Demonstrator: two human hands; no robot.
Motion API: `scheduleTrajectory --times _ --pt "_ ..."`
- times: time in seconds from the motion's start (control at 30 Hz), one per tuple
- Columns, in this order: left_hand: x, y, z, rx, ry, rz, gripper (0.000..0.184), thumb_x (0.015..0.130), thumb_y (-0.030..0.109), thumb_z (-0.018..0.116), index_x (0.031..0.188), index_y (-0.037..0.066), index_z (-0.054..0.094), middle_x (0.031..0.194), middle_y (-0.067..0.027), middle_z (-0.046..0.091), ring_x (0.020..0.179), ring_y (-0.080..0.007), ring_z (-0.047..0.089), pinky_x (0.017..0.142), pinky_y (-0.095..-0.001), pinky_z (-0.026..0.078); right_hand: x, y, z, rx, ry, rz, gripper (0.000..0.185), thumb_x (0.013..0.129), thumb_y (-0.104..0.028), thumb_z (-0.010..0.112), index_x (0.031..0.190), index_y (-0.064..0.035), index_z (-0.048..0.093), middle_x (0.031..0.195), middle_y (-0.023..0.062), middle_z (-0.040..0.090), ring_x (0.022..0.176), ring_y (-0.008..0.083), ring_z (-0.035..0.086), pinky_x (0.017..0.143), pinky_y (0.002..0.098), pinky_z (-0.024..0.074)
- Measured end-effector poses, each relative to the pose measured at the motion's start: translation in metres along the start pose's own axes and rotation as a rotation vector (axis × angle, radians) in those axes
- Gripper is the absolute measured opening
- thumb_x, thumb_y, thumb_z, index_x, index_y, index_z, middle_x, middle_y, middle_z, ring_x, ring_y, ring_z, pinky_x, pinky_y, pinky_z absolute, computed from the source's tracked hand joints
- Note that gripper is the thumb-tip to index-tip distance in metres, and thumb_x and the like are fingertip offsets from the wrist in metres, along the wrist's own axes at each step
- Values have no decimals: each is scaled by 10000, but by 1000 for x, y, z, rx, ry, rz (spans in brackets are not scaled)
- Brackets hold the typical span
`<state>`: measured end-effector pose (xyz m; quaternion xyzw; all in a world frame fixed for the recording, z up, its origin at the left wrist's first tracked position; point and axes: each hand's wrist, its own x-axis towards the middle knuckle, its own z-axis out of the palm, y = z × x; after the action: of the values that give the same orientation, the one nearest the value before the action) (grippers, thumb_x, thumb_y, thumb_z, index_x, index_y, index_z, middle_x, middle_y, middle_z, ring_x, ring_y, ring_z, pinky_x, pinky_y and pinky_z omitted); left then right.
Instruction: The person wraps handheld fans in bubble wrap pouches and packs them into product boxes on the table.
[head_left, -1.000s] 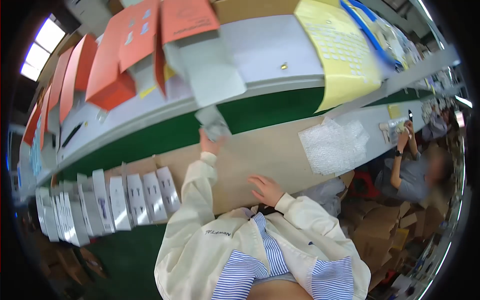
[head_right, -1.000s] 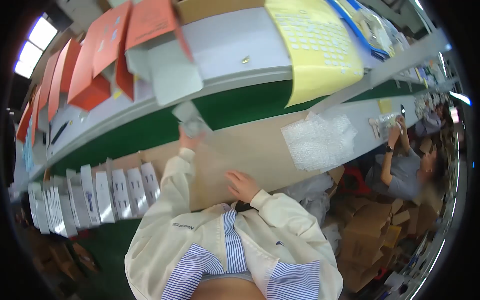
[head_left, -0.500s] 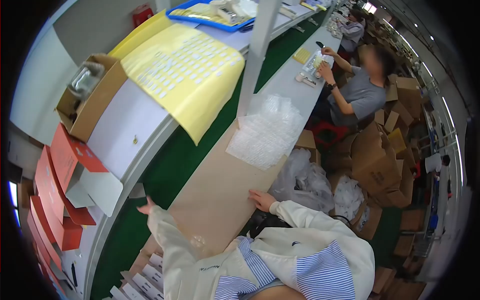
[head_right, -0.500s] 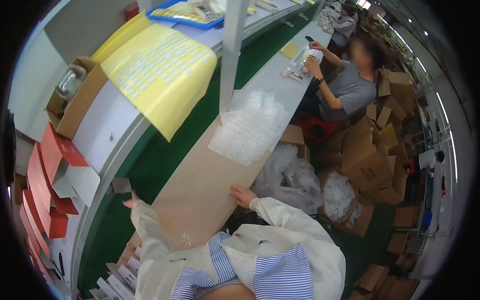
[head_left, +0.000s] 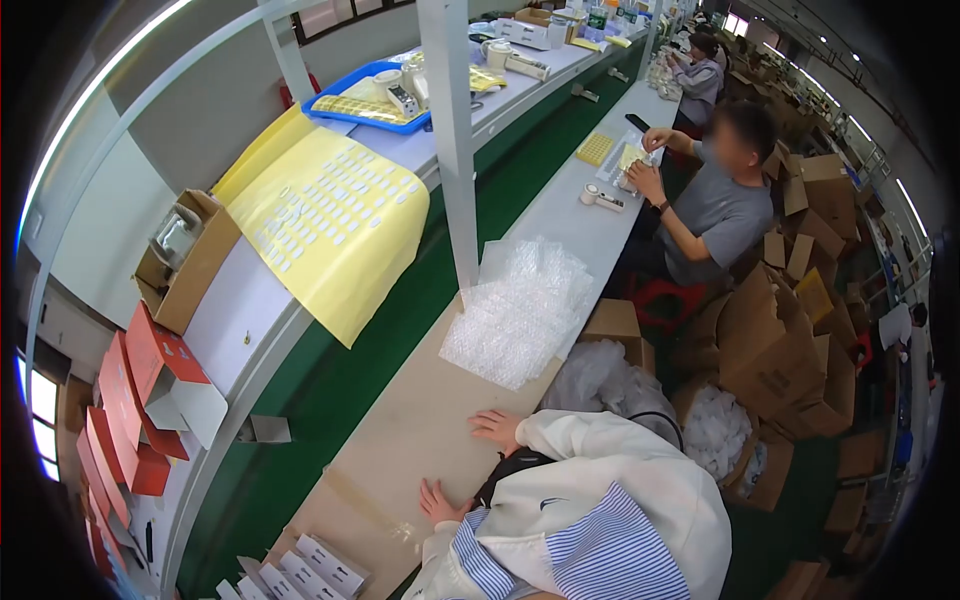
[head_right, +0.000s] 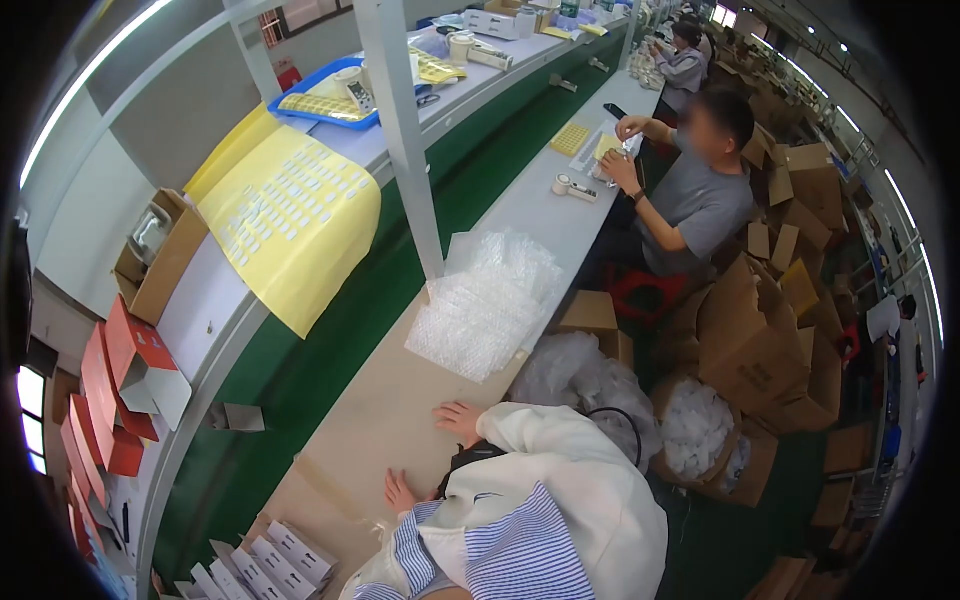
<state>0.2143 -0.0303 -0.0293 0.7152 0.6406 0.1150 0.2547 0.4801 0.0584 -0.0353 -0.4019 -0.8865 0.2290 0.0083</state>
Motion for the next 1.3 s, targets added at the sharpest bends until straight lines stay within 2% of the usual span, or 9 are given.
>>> scheduleTrajectory --times 0.07,0.2,0.3,0.47,0.57,1.13,1.23,1.3 --pt "-4 18 -2 57 -45 -104 875 436 307 734 1159 68 302 1305 -155 169 1208 -306 150 976 -439 114 -5 4 4 -69 -85 -13 823 518 -264 682 1218 -134 268 1319 110 147 1185 314 209 951 404 224" --pt "2 3 27 77 27 -179 858 422 317 731 1131 75 314 1308 -150 164 1213 -297 146 979 -431 108 -2 21 20 -150 19 -125 924 472 -256 702 1249 -153 213 1333 100 121 1192 308 203 951 404 226" --pt "2 -3 36 83 48 -174 841 418 312 731 1116 75 324 1309 -147 166 1214 -289 147 979 -431 108 -2 23 19 -161 16 -140 694 597 -224 603 1214 -183 289 1321 82 164 1186 278 222 944 387 244" --pt "3 -10 40 73 58 -162 836 412 303 729 1110 76 328 1312 -139 166 1216 -279 150 978 -431 109 0 26 20 -130 -40 -143 646 634 -231 564 1218 -219 287 1322 63 173 1184 264 232 941 385 254" --pt "2 -14 42 77 63 -149 832 418 305 727 1111 77 329 1313 -135 165 1217 -279 145 978 -433 108 5 34 41 -202 40 -139 884 525 -242 665 1268 -235 187 1347 61 101 1199 271 209 934 378 271" --pt "2 -11 36 42 -27 -181 861 434 307 724 1150 78 305 1332 -118 122 1239 -273 80 986 -424 88 0 28 29 -144 3 -110 870 525 -212 665 1262 -232 204 1347 44 103 1205 267 196 953 386 257" --pt "3 -11 37 43 -23 -182 857 436 303 723 1151 79 307 1333 -118 119 1239 -272 78 987 -423 88 -4 20 14 -89 -28 -74 617 654 -234 557 1217 -250 303 1339 21 153 1209 240 199 957 390 240" --pt "2 -11 37 42 -24 -187 855 438 301 723 1152 79 308 1333 -118 118 1239 -272 77 988 -422 88 -5 20 11 -93 -41 -70 615 656 -236 553 1217 -251 302 1339 21 152 1209 239 198 958 389 238"
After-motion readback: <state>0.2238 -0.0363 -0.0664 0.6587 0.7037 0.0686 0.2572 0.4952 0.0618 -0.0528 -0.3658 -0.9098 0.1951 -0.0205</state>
